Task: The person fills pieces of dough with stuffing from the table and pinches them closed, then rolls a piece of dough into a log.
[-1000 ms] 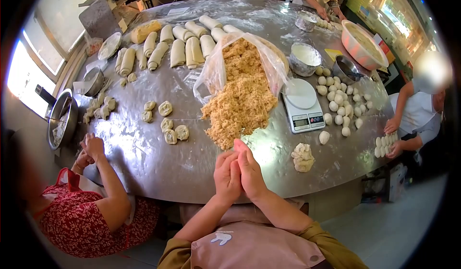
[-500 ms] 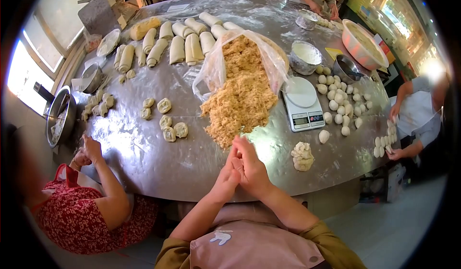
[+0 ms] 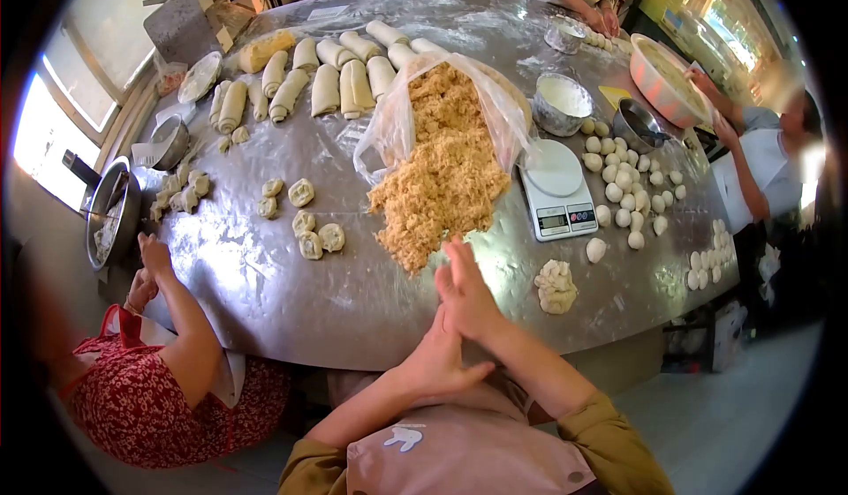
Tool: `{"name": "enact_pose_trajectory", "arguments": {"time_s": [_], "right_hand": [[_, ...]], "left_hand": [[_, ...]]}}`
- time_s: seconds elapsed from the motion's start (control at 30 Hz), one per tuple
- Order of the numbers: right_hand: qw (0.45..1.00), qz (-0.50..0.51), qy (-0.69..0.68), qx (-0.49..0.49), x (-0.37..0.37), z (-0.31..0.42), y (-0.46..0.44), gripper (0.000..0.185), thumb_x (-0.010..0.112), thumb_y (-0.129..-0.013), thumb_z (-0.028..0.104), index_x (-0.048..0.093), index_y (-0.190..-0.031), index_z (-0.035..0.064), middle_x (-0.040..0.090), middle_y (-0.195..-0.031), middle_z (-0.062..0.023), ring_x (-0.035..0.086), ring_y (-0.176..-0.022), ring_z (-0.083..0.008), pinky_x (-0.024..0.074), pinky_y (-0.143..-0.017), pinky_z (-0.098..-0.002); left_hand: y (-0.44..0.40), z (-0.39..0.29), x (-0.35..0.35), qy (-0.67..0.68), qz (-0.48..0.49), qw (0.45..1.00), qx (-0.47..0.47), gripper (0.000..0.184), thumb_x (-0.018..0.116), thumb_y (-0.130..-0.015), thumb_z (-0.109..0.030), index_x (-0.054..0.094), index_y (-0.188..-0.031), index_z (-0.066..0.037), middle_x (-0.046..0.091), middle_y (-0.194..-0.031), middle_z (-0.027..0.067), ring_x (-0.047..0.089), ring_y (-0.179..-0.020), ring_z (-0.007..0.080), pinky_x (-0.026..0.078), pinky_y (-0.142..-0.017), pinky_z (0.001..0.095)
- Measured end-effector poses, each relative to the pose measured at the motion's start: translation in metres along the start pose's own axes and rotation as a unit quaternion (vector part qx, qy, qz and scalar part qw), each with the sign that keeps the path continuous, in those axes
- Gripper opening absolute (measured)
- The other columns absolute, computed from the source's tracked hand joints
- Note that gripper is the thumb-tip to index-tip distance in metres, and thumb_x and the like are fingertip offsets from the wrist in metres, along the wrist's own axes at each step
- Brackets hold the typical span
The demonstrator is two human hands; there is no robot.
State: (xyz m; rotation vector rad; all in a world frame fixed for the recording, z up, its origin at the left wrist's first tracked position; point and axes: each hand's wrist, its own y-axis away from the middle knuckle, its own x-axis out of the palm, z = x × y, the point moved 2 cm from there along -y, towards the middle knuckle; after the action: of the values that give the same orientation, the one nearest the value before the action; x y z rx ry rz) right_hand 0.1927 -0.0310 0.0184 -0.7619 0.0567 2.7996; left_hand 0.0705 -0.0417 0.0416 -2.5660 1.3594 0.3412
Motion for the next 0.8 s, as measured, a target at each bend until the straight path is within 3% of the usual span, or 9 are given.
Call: {"name": "enact_pose_trajectory", "arguments": {"time_s": [0.07,0.2,0.27,0.33,0.43,0.47,0.57,0.6,0.8], "right_hand": [[0.999,0.031,-0.021,-0.011,0.005,0.017,0.016,0.077,0.037,-0.1,0.058,0.034,-0.144,-0.0059,0.023,-0.155,-0.03,0.018,-0.146,-0.044,0.0171,-0.118,-0.0498],[0.968,-0.013,-0.222,0.116,0.004,0.001,-0.003,0.072,0.036,-0.102,0.054,0.036,-0.141,-0.0067,0.024,-0.155,-0.0291,0.018,-0.147,-0.0414,0.0193,-0.118,-0.0445],[0.971,-0.011,-0.217,0.101,0.003,0.013,0.003,0.069,0.035,-0.103,0.052,0.038,-0.14,-0.0061,0.024,-0.155,-0.0275,0.02,-0.147,-0.0397,0.0206,-0.117,-0.0427],[0.978,-0.014,-0.197,0.067,0.01,0.014,0.014,0.058,0.045,-0.103,0.042,0.041,-0.139,-0.004,0.028,-0.154,-0.0261,0.025,-0.145,-0.0388,0.0258,-0.116,-0.0411],[0.996,-0.017,-0.071,-0.057,0.018,0.014,0.026,0.049,0.056,-0.1,0.027,0.045,-0.137,-0.0016,0.044,-0.146,-0.0213,0.047,-0.132,-0.0297,0.0379,-0.108,-0.0369],[0.995,-0.064,-0.027,-0.076,0.017,0.015,0.027,0.038,0.066,-0.093,0.016,0.058,-0.126,0.0004,0.055,-0.135,-0.0214,0.055,-0.124,-0.0312,0.0443,-0.102,-0.0373],[0.998,-0.031,-0.039,-0.049,0.007,0.016,0.029,0.028,0.069,-0.088,0.015,0.065,-0.113,0.0016,0.064,-0.117,-0.019,0.059,-0.114,-0.0368,0.0487,-0.096,-0.039],[0.991,-0.089,0.001,-0.096,0.005,0.021,0.029,0.021,0.072,-0.085,0.014,0.07,-0.103,0.0044,0.067,-0.099,-0.0141,0.066,-0.092,-0.0323,0.0538,-0.08,-0.0375],[0.999,-0.024,-0.008,-0.043,-0.003,0.015,0.029,0.012,0.073,-0.082,0.009,0.069,-0.093,0.0047,0.065,-0.083,-0.0099,0.064,-0.068,-0.0217,0.0523,-0.063,-0.0314]], "left_hand": [[0.001,0.015,0.004,0.044,0.023,0.998,-0.027,0.061,0.074,-0.073,-0.008,0.051,-0.129,0.001,0.052,-0.128,0.024,0.054,-0.12,0.037,0.046,-0.098,0.0431],[-0.003,0.027,0.014,-0.033,-0.084,0.996,-0.019,0.056,0.074,-0.073,-0.008,0.053,-0.124,0.0,0.058,-0.117,0.0214,0.058,-0.11,0.0359,0.049,-0.088,0.0413],[-0.008,0.028,0.017,-0.069,-0.169,0.983,0.021,0.052,0.074,-0.074,-0.01,0.055,-0.122,-0.002,0.061,-0.109,0.0188,0.062,-0.103,0.035,0.051,-0.083,0.0404],[-0.007,0.038,0.009,-0.051,-0.155,0.986,-0.046,0.042,0.071,-0.076,-0.013,0.06,-0.116,-0.004,0.063,-0.105,0.0163,0.06,-0.1,0.037,0.051,-0.085,0.042],[-0.01,0.05,-0.009,-0.09,-0.156,0.981,-0.073,0.031,0.068,-0.081,-0.015,0.061,-0.11,-0.006,0.065,-0.099,0.014,0.065,-0.092,0.0348,0.053,-0.077,0.0401],[-0.01,0.05,-0.011,-0.102,-0.18,0.976,-0.07,0.028,0.068,-0.082,-0.015,0.063,-0.107,-0.005,0.065,-0.099,0.0142,0.065,-0.092,0.0343,0.053,-0.076,0.0401],[-0.007,0.048,-0.019,-0.109,-0.214,0.969,-0.058,0.017,0.069,-0.08,-0.013,0.067,-0.095,-0.005,0.066,-0.094,0.0147,0.066,-0.091,0.0314,0.053,-0.075,0.0392],[-0.006,0.052,-0.018,-0.111,-0.214,0.968,-0.062,0.016,0.069,-0.08,-0.013,0.068,-0.094,-0.005,0.067,-0.093,0.0147,0.066,-0.09,0.0311,0.053,-0.075,0.0386],[-0.008,0.051,-0.016,-0.056,-0.182,0.969,-0.16,0.011,0.066,-0.081,-0.011,0.069,-0.089,-0.004,0.069,-0.086,0.0154,0.069,-0.083,0.0297,0.053,-0.072,0.0369]]}}
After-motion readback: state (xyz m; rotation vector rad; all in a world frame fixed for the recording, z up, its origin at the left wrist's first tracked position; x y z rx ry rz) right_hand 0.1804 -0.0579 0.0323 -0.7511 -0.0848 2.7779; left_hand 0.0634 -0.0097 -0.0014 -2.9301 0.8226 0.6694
